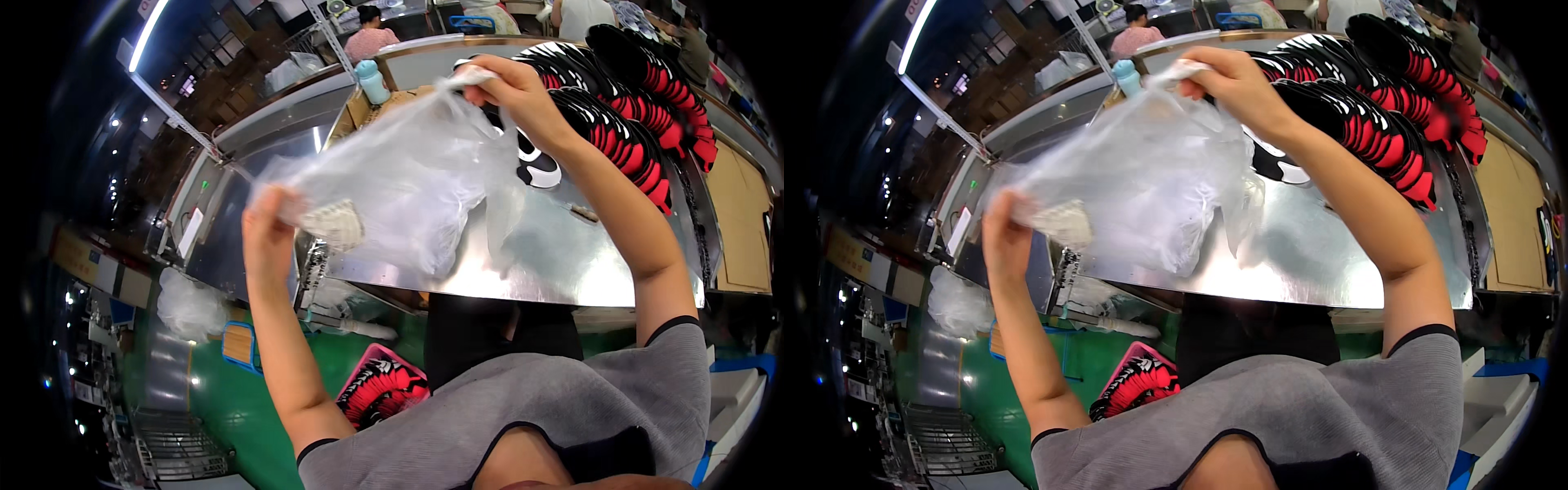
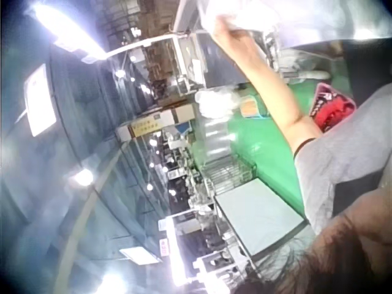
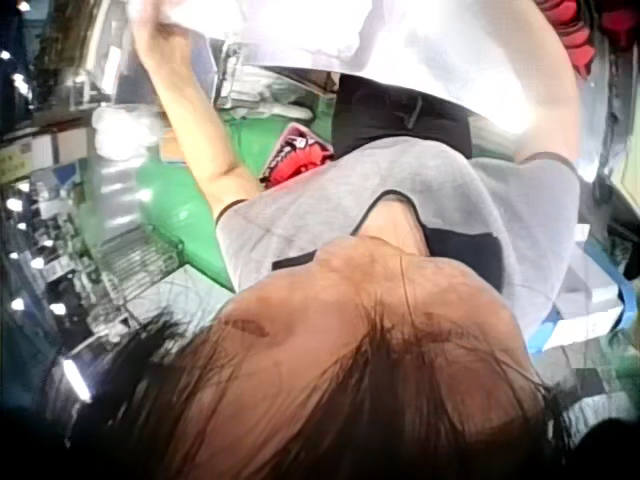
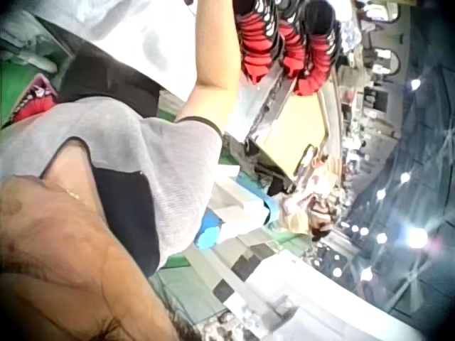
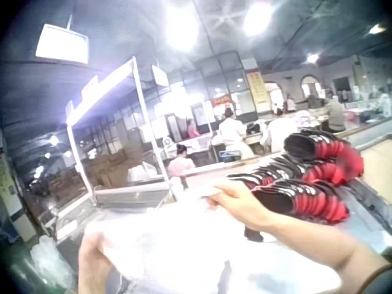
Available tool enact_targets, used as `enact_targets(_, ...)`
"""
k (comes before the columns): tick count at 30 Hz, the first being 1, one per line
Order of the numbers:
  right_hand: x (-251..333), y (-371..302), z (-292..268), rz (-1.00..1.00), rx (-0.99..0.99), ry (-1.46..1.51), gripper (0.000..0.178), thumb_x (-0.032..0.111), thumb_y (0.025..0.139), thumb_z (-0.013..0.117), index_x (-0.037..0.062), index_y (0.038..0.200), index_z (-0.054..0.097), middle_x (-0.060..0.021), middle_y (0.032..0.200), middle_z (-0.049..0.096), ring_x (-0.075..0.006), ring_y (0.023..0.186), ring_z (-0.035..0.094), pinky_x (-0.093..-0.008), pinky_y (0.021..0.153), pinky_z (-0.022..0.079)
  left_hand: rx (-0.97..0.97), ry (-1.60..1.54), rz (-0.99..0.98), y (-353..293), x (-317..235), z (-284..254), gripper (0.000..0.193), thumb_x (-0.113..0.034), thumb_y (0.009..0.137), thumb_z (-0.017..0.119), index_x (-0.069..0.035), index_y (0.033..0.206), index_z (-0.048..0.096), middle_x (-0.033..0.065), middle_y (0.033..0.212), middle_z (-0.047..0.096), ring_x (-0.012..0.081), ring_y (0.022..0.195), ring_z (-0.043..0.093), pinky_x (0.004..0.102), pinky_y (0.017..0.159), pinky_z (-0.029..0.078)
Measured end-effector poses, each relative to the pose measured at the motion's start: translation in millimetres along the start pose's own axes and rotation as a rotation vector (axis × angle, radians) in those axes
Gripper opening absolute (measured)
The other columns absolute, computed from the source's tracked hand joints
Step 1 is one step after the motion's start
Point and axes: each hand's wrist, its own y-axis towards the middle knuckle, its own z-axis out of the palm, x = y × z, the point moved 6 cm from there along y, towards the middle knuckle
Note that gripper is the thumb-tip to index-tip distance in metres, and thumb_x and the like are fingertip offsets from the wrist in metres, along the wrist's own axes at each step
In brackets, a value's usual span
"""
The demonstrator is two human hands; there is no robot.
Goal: The person laces shoe uppers using a tool, places a stack of shoe uppers into a basket, unpacks bundles of laces from a plastic bag onto the table, and threads laces through shoe uppers.
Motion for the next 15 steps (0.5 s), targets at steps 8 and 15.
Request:
enact_targets(8,36,-105,34,-0.034,0.702,-0.168,0.018,0.008,0.085,0.061,0.0043,0.102,0.067,-0.0054,0.088,0.065,-0.0169,0.079,0.064,-0.0292,0.061,0.049,0.225,0.733,-0.122,-60,26,43,0.063,-0.026,0.081,0.076,0.001,0.133,0.050,0.0121,0.136,0.050,0.0209,0.126,0.048,0.0348,0.107,0.033)
enact_targets(15,48,-144,79,-0.057,0.967,-0.205,0.022,0.006,0.084,0.058,0.0030,0.106,0.059,-0.0127,0.095,0.060,-0.0296,0.089,0.061,-0.0394,0.072,0.051,0.371,0.496,0.029,-36,-3,108,0.091,-0.040,0.072,0.079,0.001,0.142,0.038,0.0178,0.144,0.044,0.0319,0.133,0.042,0.0474,0.112,0.028)
